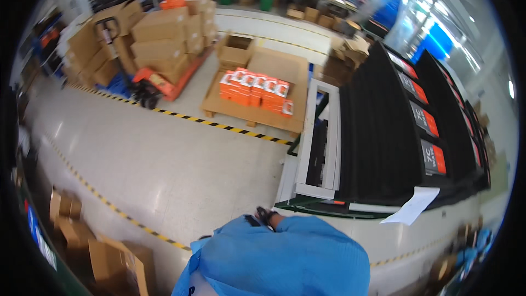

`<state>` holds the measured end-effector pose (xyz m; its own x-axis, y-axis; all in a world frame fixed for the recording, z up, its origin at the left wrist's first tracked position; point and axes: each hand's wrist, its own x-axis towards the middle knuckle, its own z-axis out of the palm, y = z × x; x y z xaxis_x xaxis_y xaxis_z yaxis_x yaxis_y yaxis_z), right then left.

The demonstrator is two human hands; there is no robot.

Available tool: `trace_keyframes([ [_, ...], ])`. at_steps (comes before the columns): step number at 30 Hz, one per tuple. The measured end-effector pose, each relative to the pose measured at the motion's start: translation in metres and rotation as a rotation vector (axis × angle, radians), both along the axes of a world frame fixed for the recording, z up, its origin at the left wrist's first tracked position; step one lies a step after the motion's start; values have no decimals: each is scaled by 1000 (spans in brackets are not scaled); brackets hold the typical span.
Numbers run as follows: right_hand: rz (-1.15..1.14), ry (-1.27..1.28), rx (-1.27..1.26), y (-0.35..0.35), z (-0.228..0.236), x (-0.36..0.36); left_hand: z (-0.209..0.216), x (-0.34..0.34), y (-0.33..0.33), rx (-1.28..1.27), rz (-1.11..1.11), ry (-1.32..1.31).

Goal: Scanning smartphone barcodes and organizing them in a tray at a manufacturing facility.

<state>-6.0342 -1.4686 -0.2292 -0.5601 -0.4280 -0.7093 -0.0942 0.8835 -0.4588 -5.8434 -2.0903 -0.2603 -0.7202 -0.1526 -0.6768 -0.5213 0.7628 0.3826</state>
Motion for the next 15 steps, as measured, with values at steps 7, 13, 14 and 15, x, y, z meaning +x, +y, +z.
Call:
trace_keyframes([
  [7,-366,157,-110,-5,17,-221,-10,-259,52,170,-17,-46],
  [13,-638,-260,66,12,22,-335,-48,-549,-53,68,-318,-8],
  [14,-765,-326,33,-5,53,-369,-63,-614,-97,-118,-657,107],
  [15,-874,-304,-28,4,52,-389,-64,-688,-108,-311,-992,269],
])
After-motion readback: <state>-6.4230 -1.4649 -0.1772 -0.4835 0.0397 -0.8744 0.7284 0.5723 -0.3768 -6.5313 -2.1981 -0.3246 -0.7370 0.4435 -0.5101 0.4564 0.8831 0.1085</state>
